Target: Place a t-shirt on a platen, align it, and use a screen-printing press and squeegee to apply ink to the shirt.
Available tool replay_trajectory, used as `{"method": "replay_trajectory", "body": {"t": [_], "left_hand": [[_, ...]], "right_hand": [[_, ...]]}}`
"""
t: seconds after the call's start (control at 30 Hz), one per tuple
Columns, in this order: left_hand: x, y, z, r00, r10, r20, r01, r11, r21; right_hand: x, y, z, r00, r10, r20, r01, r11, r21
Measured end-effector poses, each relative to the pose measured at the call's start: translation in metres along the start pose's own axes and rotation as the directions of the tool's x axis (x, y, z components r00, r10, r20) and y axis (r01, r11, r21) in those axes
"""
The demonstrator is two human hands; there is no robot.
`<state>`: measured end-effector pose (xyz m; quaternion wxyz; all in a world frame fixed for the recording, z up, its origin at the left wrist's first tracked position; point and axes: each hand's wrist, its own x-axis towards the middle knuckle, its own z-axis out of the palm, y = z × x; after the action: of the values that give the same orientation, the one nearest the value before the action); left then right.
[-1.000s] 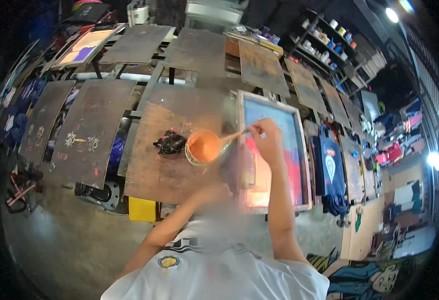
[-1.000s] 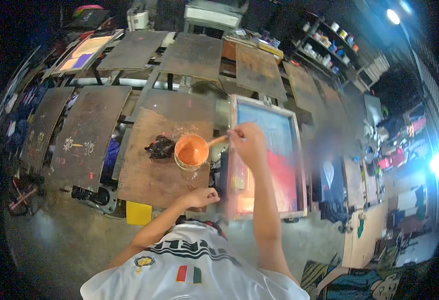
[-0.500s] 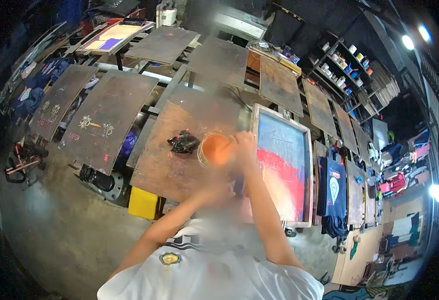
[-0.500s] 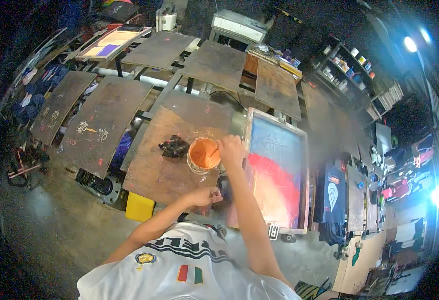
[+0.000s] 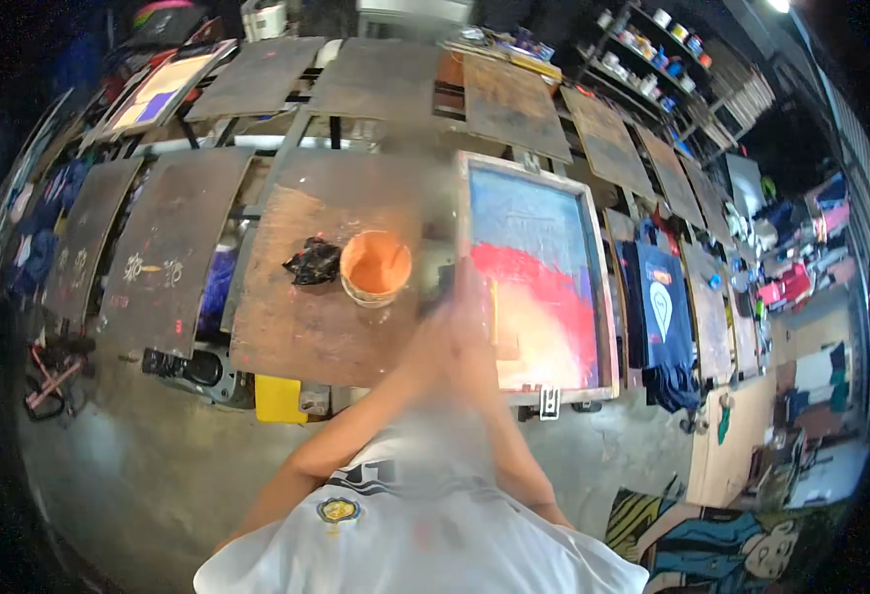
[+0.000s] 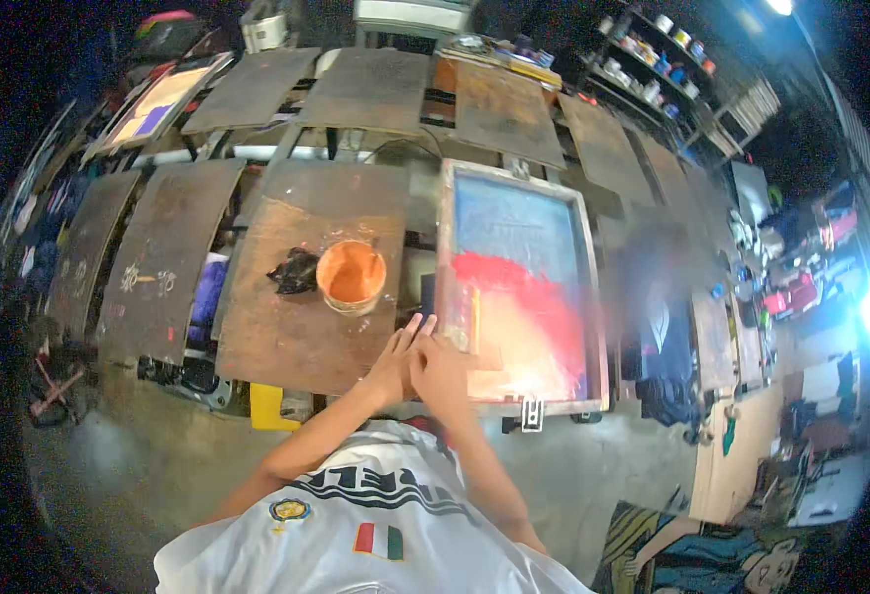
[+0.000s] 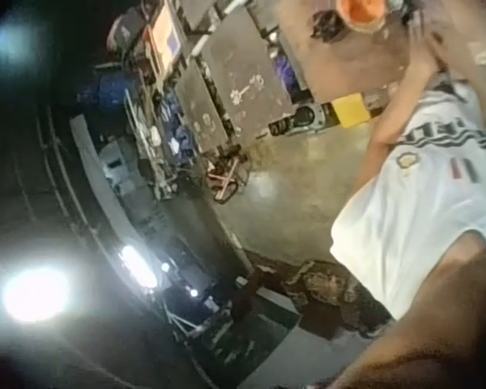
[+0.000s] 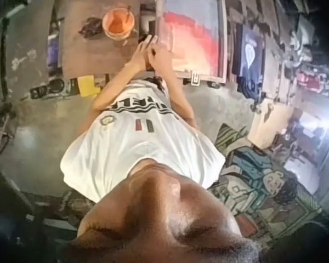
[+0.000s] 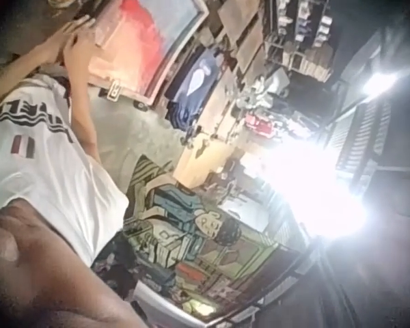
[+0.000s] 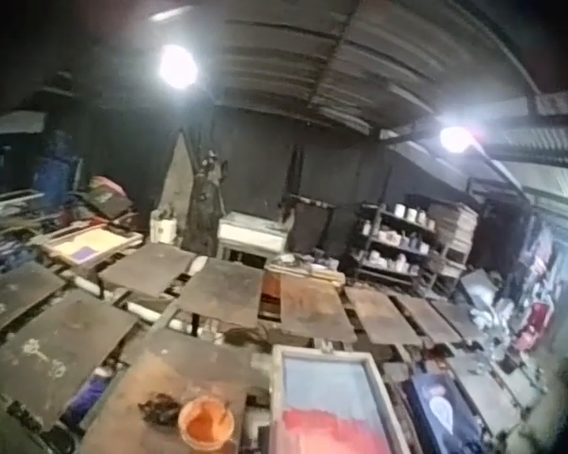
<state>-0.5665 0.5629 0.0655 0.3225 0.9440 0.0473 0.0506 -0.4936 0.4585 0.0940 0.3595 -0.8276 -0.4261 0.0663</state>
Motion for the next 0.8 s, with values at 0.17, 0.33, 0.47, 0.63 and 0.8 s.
{"method": "replay_trajectory", "body": {"t": [0.17,0.33,0.47,0.63,0.8], "left_hand": [[0.031,-0.012,0.078,0.978,0.189,-0.083,-0.109,0.815,0.569],[0.072,0.098,-0.003,0.952,-0.054,0.301,0.049,0.999,0.021],[0.083,0.08,0.058,0.972,0.179,-0.156,-0.119,0.936,0.332],[0.108,0.078,0.094,0.968,0.232,-0.094,-0.096,0.692,0.715],[0.142,0.115,0.069,0.97,0.178,-0.165,-0.07,0.857,0.511]], "right_hand": [[-0.015,0.009,-0.016,0.996,-0.084,-0.019,0.084,0.996,-0.032],[0.003,0.097,-0.052,1.0,0.003,-0.025,-0.008,0.981,-0.195],[-0.005,0.101,-0.084,0.989,-0.13,-0.077,0.128,0.991,-0.024],[-0.026,0.097,-0.118,0.953,-0.289,-0.097,0.303,0.929,0.213],[-0.04,0.144,-0.156,0.995,-0.104,0.002,0.073,0.706,0.704]]}}
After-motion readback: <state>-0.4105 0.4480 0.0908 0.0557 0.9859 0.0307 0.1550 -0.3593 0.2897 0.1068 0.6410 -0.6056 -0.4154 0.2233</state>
